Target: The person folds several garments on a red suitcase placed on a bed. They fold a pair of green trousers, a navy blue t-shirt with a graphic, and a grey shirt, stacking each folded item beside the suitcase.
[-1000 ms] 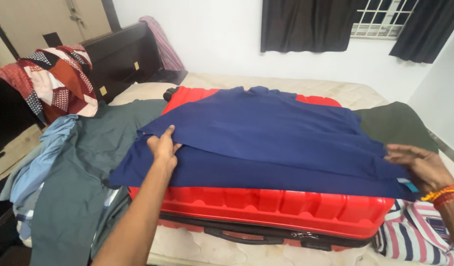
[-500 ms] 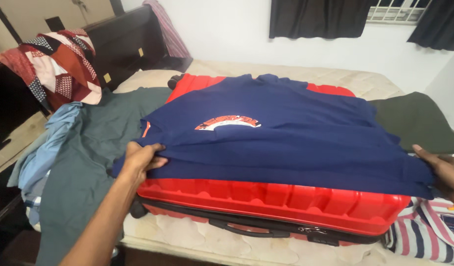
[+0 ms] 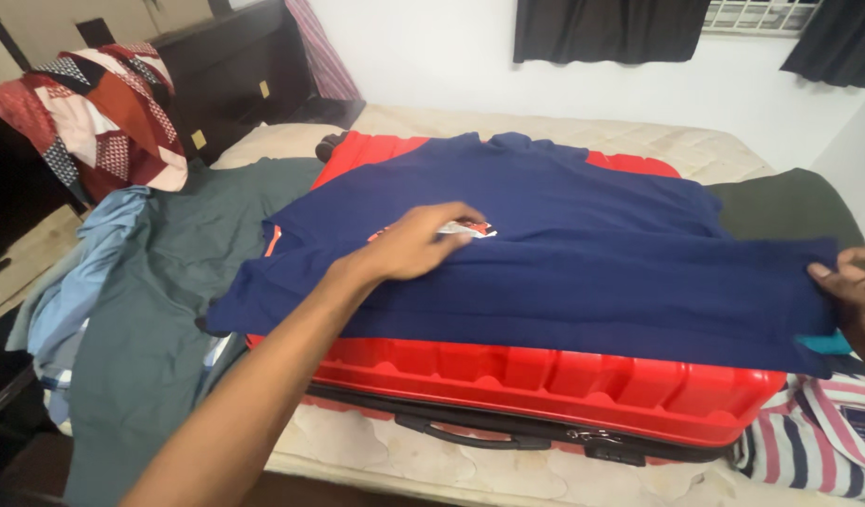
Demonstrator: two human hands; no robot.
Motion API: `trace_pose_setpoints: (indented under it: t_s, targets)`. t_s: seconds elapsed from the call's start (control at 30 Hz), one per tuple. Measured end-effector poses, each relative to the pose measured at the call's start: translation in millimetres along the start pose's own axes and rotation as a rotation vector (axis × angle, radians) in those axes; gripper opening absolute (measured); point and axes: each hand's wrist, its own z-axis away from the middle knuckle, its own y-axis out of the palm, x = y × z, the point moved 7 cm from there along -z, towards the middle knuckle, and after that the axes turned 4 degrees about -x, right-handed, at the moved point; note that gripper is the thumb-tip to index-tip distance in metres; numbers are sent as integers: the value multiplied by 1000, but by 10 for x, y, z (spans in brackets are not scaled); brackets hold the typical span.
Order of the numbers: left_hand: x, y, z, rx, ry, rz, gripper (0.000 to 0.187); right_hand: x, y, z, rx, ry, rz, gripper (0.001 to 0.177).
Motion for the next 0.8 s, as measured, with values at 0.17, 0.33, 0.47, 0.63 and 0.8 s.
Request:
trace_pose_setpoints:
  t_s: [0.17,0.33,0.47,0.63,0.8]
  targets:
    - [107,388,-278,347,-149,9,50,108,108,44,-30,-49,-123,42]
    - [-31,454,-257,432,-2,-90,55,47,110,35,-66,56,-1,32]
    - [35,582,-264,409,-79,94,53,-89,54,17,-156,50,-21,41]
    - [398,607,-518,386,-52,-30,29,17,164,122,-166,60,-30,44]
    - [399,531,-457,490,-48,-220,27,83,270,139,-75,73,50,29]
